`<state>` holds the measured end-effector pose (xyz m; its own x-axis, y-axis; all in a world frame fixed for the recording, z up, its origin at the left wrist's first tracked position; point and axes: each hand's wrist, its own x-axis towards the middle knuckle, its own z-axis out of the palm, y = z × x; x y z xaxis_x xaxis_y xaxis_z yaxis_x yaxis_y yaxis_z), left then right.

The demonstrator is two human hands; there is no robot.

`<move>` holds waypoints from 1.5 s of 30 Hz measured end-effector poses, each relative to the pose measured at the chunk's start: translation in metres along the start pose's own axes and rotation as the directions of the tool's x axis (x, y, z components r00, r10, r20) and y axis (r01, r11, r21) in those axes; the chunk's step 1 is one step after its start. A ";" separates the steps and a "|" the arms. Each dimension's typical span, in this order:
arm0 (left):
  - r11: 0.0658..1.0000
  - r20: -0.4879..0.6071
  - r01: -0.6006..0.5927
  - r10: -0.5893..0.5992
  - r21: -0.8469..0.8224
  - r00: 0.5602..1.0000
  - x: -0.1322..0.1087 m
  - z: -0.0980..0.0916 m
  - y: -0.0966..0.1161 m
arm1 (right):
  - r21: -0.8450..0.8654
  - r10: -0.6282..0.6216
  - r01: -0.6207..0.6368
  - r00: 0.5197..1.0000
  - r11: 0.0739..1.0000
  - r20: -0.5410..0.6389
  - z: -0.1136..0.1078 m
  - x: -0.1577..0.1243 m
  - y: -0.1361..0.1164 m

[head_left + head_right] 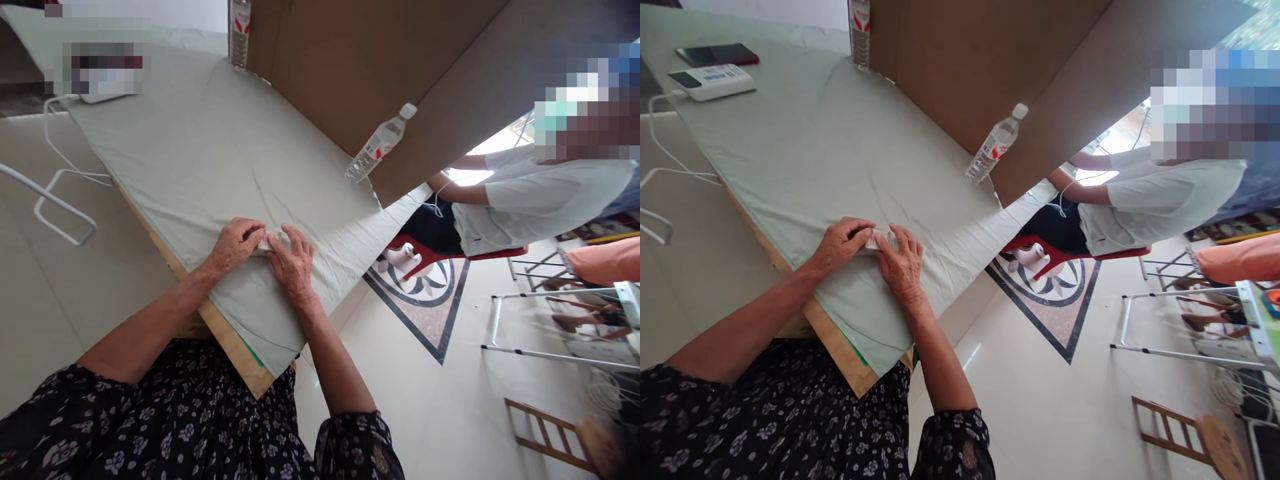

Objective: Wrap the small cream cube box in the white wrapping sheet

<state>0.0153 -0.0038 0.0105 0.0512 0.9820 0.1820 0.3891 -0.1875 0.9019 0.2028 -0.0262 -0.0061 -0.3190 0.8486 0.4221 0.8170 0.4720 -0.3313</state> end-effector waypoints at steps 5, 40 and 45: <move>0.998 0.133 0.022 -0.014 -0.055 0.991 -0.003 -0.013 -0.006 | 0.016 0.007 -0.007 1.000 1.000 -0.015 0.005 0.003 -0.001; 0.987 0.119 -0.159 0.158 -0.001 0.980 -0.002 0.000 -0.020 | 0.460 0.056 -0.091 0.994 0.883 0.089 0.017 0.021 0.027; 0.985 0.139 -0.170 0.167 0.013 0.976 -0.003 -0.001 -0.016 | 0.463 0.059 -0.075 0.997 0.883 0.047 0.018 0.015 0.024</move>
<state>0.0083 -0.0033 -0.0040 0.2431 0.9306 0.2735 0.3863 -0.3516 0.8527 0.2087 0.0025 -0.0228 -0.2925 0.8854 0.3611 0.5231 0.4643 -0.7147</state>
